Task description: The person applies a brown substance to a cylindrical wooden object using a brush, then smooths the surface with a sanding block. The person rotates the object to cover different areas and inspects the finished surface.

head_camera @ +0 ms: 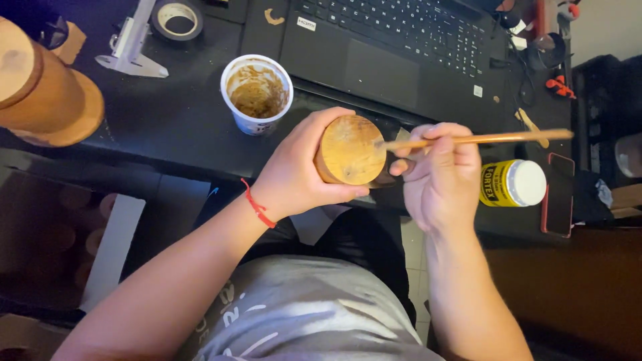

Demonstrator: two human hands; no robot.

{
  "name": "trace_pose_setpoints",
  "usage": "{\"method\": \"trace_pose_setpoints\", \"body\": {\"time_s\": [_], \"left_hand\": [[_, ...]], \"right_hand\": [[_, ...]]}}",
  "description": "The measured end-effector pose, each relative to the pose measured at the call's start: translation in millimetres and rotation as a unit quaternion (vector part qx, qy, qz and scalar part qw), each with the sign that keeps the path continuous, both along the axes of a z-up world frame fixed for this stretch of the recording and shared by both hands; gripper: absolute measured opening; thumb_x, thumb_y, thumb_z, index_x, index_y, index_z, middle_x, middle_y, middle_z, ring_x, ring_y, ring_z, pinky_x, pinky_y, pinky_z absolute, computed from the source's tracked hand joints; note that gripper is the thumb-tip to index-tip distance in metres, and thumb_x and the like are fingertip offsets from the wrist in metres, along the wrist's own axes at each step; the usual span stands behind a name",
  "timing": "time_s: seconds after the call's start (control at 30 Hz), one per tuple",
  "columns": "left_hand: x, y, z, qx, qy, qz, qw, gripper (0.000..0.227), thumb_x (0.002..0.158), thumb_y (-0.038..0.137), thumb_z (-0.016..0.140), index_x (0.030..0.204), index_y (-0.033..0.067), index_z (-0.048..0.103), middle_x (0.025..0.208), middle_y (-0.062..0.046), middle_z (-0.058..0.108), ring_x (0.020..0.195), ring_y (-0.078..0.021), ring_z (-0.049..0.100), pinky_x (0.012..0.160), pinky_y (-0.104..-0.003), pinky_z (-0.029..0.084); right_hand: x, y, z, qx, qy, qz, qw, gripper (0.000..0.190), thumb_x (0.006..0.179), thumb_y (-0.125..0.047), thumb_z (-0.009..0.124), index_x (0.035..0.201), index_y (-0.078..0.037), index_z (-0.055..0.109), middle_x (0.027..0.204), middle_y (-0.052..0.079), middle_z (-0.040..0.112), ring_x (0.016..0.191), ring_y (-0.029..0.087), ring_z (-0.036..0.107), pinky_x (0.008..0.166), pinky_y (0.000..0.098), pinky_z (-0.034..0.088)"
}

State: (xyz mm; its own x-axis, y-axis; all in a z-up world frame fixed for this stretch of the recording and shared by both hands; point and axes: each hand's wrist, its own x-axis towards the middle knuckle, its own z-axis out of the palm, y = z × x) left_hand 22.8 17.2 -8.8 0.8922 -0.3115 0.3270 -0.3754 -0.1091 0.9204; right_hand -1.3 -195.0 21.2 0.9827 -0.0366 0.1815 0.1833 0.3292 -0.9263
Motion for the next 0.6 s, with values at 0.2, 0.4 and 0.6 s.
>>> {"method": "trace_pose_setpoints", "body": {"time_s": [0.2,0.4,0.6], "left_hand": [[1.8,-1.8,-2.2,0.004,0.007,-0.006,1.0,0.09,0.06,0.035,0.093,0.133,0.0087,0.048,0.131,-0.008,0.058,0.12,-0.0234,0.058,0.104,-0.034,0.044],[3.1,-2.6,-3.1,0.012,0.012,-0.006,1.0,0.091,0.059,0.034,0.093,0.133,0.0089,0.048,0.132,-0.009,0.057,0.121,-0.024,0.058,0.104,-0.035,0.044],[4.9,-2.8,-2.6,0.014,0.017,-0.015,1.0,0.091,0.058,0.037,0.093,0.133,0.0098,0.048,0.13,-0.008,0.058,0.119,-0.0236,0.058,0.103,-0.035,0.044]], "right_hand": [[1.2,3.6,-12.5,0.042,0.037,-0.06,0.997,0.01,0.099,-0.016,0.065,0.101,-0.008,0.06,0.094,0.015,0.067,0.077,0.019,0.069,0.071,0.0231,0.061],[4.1,-3.1,-23.4,0.062,0.056,-0.068,0.994,0.01,0.097,-0.014,0.067,0.1,-0.006,0.062,0.097,0.018,0.066,0.079,0.021,0.07,0.068,0.0223,0.061],[-0.8,5.4,-13.9,0.043,0.019,-0.04,0.998,0.008,0.097,-0.013,0.067,0.1,-0.006,0.064,0.098,0.016,0.069,0.079,0.019,0.071,0.074,0.0217,0.062]]}}
